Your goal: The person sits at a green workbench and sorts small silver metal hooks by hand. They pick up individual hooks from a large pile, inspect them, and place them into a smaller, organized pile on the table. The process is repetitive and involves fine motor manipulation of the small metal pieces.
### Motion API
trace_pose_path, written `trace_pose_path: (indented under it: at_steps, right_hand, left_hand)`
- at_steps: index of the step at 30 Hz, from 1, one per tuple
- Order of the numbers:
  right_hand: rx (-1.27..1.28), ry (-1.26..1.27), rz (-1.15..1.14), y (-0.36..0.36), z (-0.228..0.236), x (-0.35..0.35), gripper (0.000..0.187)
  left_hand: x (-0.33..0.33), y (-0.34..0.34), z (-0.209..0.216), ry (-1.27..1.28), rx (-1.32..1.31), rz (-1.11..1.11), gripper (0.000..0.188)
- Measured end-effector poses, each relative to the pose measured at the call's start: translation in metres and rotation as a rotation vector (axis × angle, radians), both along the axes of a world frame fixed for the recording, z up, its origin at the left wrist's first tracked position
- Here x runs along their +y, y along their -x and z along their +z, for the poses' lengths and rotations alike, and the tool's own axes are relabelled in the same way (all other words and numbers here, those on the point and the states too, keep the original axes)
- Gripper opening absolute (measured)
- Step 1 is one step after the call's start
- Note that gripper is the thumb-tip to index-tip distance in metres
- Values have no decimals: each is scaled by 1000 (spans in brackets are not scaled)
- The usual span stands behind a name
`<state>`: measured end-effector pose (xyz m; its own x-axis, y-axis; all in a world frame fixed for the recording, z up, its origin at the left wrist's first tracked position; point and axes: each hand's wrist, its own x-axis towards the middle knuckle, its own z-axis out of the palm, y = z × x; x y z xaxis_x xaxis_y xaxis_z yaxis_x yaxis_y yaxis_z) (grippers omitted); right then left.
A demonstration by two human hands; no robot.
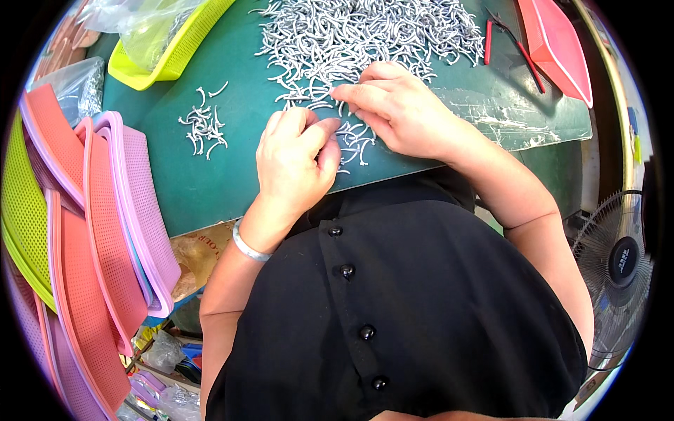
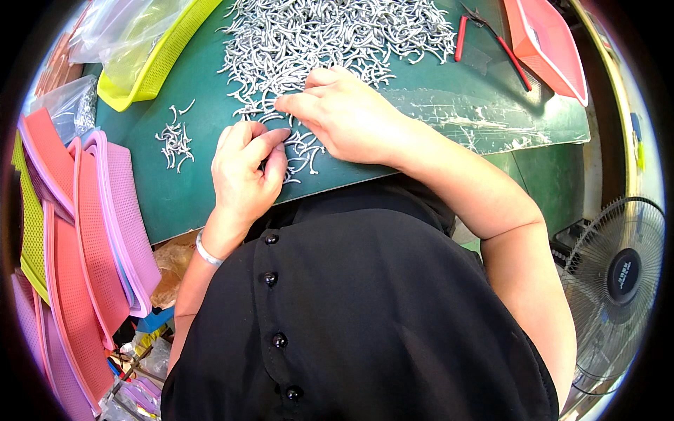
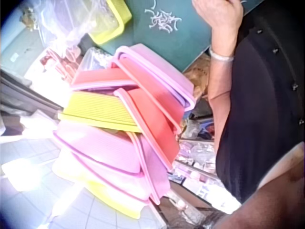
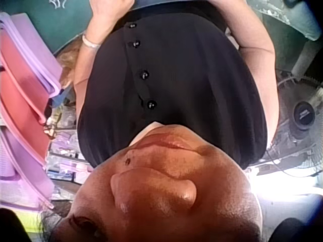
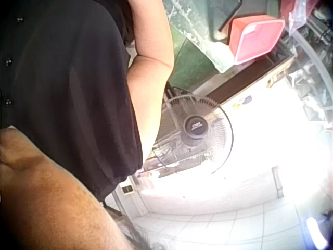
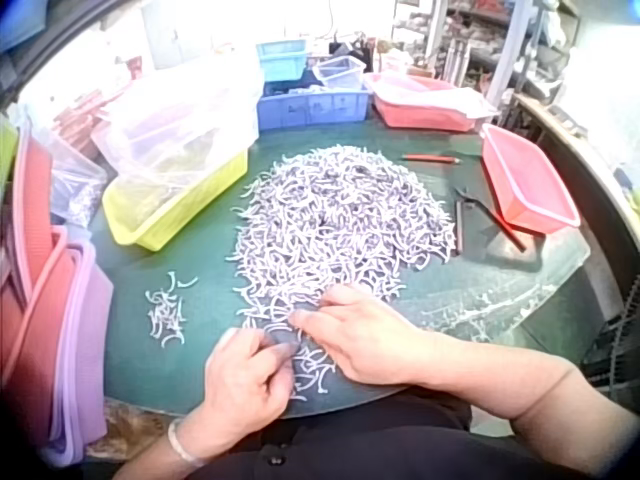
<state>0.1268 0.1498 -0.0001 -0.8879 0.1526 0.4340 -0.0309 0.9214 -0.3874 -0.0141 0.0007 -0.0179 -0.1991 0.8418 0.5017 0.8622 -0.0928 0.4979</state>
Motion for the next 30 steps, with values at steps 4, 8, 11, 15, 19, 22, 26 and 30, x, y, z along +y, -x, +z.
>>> trace_pose_path:
  at_steps: [4, 8, 11, 15, 19, 22, 26, 30]
  right_hand:
    - [-46, 59, 21, 0, 4, 2, 27]
    - [-36, 13, 10, 7, 1, 5, 30]
    - [-11, -32, 21, 9, -5, 6, 34]
    - [-65, -91, 17, 12, -3, 5, 36]
    - [-9, -125, 46, 18, -2, 4, 34]
    - [-34, -137, 56, 21, 0, 5, 37]
    - [-67, -141, 55, 22, -1, 5, 40]
    - [-104, -72, 38, 24, 0, 4, 40]
  left_hand:
    - [0, 0, -1, -9, 3, -4, 20]
    - [0, 0, 0, -6, -1, 1, 20]
    - [0, 0, 1, -10, -6, 0, 20]
    - [0, -1, 3, -5, -14, 9, 19]
    - [-1, 0, 3, -5, -23, 15, 19]
    - [0, 1, -1, -20, -12, 12, 21]
    - [0, 1, -1, -28, -10, 19, 21]
    - [0, 0, 0, -13, -15, 20, 23]
